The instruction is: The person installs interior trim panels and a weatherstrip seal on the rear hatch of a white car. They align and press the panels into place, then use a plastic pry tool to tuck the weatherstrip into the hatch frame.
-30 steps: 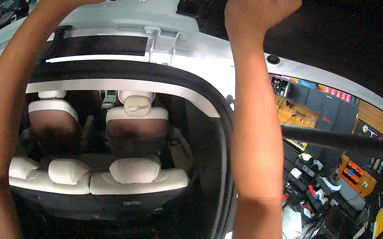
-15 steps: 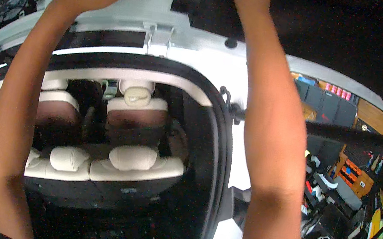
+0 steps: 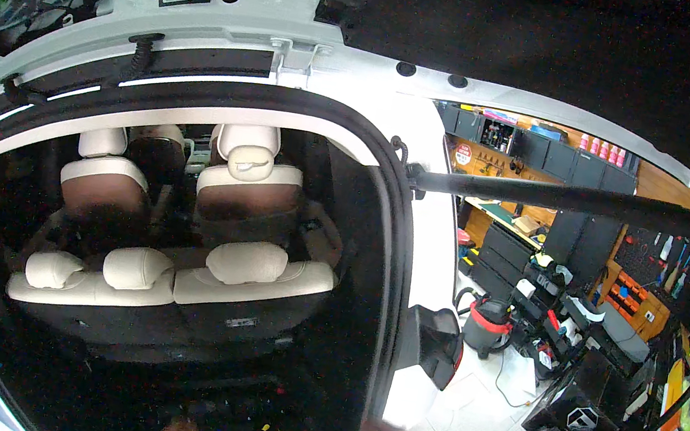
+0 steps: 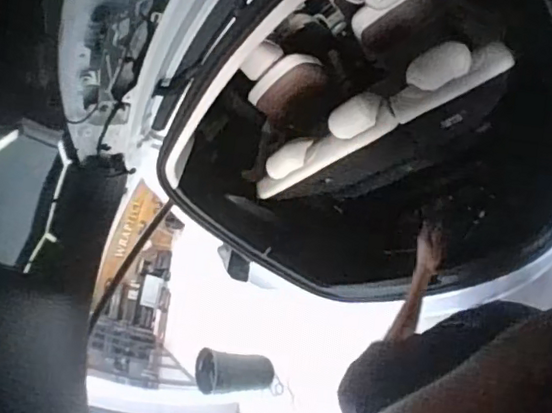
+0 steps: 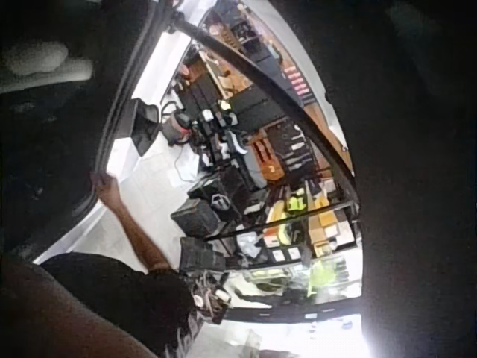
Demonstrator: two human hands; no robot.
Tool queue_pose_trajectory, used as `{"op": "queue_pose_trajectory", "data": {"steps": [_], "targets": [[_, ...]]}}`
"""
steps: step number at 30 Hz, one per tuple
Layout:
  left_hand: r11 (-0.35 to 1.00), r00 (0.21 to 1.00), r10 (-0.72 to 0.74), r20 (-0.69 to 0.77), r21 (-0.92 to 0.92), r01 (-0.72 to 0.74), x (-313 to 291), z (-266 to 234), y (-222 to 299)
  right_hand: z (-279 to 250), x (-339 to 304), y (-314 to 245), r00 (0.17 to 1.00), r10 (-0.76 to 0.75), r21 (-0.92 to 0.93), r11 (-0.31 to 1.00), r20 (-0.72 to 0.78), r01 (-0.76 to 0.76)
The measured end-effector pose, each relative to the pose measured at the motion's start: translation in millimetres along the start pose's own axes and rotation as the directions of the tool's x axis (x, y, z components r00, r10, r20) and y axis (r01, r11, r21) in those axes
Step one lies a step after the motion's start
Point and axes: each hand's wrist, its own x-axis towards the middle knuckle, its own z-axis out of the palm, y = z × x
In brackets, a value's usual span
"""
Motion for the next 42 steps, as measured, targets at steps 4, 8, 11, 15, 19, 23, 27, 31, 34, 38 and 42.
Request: {"op": "queue_pose_trajectory", "data": {"steps": [4, 8, 11, 15, 19, 23, 27, 31, 34, 38, 42], "targets": [[0.836, 0.885, -0.459, 0.082, 0.377, 0.399, -139.5, 7.7, -132.8, 16.8, -142.3, 181.6, 0.870, 0.492, -0.568, 0.719, 0.012, -0.399], [0.599, 0.665, -0.738, 0.114, 0.563, 0.569, -231.3, 11.3, -169.8, -12.1, -210.3, 213.6, 0.752, 0.659, -0.495, 0.641, -0.037, -0.586], [0.531, 0.585, -0.800, 0.136, 0.614, 0.584, -272.9, 29.9, -176.5, -42.5, -233.8, 234.6, 0.727, 0.684, -0.465, 0.625, -0.061, -0.627], [0.645, 0.714, -0.657, 0.243, 0.672, 0.364, -289.5, 77.3, -178.8, -70.1, -248.3, 250.0, 0.735, 0.675, -0.436, 0.645, -0.060, -0.628], [0.664, 0.711, -0.558, 0.429, 0.744, 0.072, -246.3, 159.4, -179.1, -89.9, -261.6, 259.3, 0.758, 0.651, -0.420, 0.680, -0.031, -0.601], [0.869, 0.768, -0.438, 0.467, 0.438, 0.230, -246.8, 210.5, -144.5, -95.1, -269.8, 261.9, 0.779, 0.627, -0.382, 0.717, -0.010, -0.583], [0.783, 0.737, -0.482, 0.473, 0.610, 0.120, -316.8, 223.6, -104.6, -97.7, -270.7, 264.0, 0.787, 0.617, -0.362, 0.734, 0.002, -0.574], [0.708, 0.660, -0.637, 0.399, 0.640, 0.297, -359.2, 187.2, -125.4, -95.4, -269.1, 263.3, 0.783, 0.622, -0.357, 0.737, 0.023, -0.574], [0.632, 0.591, -0.743, 0.314, 0.622, 0.463, -385.8, 136.8, -146.9, -90.1, -267.5, 264.8, 0.769, 0.639, -0.368, 0.723, 0.034, -0.585], [0.486, 0.461, -0.867, 0.188, 0.521, 0.702, -408.4, 65.9, -163.8, -75.7, -252.3, 268.0, 0.764, 0.645, -0.376, 0.716, 0.035, -0.588], [0.334, 0.311, -0.943, 0.121, 0.387, 0.860, -425.4, 11.6, -166.0, -57.9, -227.9, 269.5, 0.760, 0.649, -0.388, 0.712, 0.044, -0.586]]}}
